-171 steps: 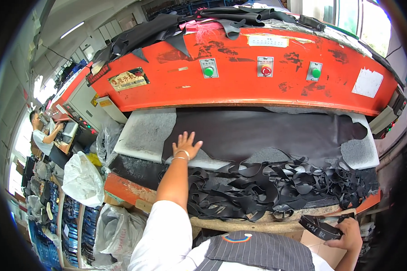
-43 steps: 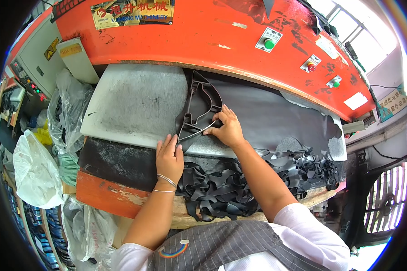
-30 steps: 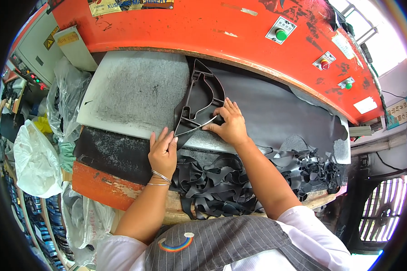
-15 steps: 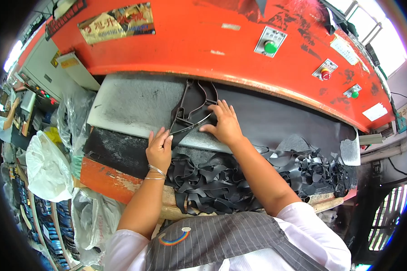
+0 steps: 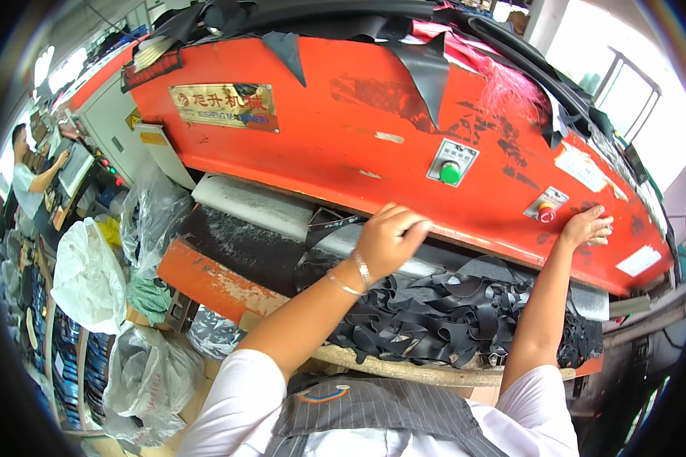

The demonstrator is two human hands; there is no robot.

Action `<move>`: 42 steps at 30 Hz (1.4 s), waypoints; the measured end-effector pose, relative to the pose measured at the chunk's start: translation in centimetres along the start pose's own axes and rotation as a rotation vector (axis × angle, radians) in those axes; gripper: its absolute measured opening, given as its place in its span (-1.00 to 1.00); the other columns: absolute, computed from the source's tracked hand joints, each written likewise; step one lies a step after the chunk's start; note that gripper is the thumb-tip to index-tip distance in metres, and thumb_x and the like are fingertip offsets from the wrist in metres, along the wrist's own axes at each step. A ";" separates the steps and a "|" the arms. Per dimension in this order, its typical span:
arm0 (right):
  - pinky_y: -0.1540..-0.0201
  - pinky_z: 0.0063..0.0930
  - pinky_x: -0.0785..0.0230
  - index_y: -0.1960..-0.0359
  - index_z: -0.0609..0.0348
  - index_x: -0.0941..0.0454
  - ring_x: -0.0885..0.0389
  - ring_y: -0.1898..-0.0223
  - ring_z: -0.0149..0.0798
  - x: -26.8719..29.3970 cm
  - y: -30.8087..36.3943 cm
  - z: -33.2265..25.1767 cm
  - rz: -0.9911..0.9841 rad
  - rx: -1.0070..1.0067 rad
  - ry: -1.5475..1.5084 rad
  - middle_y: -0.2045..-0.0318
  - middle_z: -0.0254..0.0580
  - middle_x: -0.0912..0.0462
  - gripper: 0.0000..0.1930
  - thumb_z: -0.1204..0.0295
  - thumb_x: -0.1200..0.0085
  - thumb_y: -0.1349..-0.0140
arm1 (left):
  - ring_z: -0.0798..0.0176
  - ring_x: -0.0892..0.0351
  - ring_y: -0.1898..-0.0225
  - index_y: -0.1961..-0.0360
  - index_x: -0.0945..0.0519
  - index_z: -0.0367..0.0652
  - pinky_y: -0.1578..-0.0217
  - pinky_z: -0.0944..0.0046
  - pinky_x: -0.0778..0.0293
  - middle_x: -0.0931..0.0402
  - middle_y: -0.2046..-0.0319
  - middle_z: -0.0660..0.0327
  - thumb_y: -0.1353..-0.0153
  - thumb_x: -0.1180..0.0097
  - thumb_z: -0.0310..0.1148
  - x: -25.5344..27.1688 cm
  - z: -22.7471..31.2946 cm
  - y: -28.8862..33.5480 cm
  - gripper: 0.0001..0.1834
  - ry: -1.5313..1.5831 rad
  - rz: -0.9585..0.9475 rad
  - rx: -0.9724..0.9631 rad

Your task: Using an industrial clicker press to cut pattern pieces from a sheet of leather for shoe manufacturing.

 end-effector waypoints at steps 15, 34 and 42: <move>-0.34 -0.24 -0.01 -0.36 0.23 -0.11 -0.23 -0.32 -0.13 17.7 7.7 -1.8 -0.571 -0.327 -0.663 -0.28 0.00 -0.29 -0.30 0.02 0.07 -0.34 | -0.02 -0.53 0.32 0.45 -0.58 -0.15 0.28 0.07 -0.46 -0.51 0.46 0.10 -0.24 -0.11 -0.25 5.8 6.8 7.9 -0.79 -0.258 -0.089 0.008; 0.24 -0.24 -0.49 0.21 0.08 -0.63 -0.61 0.29 -0.07 22.2 33.8 -16.3 -1.759 0.698 0.041 0.37 -0.19 -0.58 -0.58 0.27 -0.40 0.17 | 0.02 -0.49 0.31 0.56 -0.63 -0.16 0.22 0.06 -0.39 -0.46 0.50 0.14 -0.12 -0.16 -0.13 12.1 0.9 21.6 -0.69 -0.686 -0.395 0.436; 0.09 -0.22 -0.44 -0.02 0.09 -0.51 -0.59 0.11 -0.04 1.3 34.2 -23.5 -1.807 1.103 -0.131 0.12 -0.10 -0.59 -0.51 0.39 -0.27 0.03 | 0.03 -0.55 0.34 0.57 -0.66 -0.12 0.29 0.09 -0.46 -0.56 0.48 0.15 -0.14 -0.20 -0.16 11.0 -6.9 11.5 -0.72 -0.422 -0.556 0.421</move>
Point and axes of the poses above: each hand's wrist, its own y-axis away from the middle knuckle, its own x-axis out of the back of the hand, z = x × y, the point moved 7 cm from there along -y, towards the middle knuckle
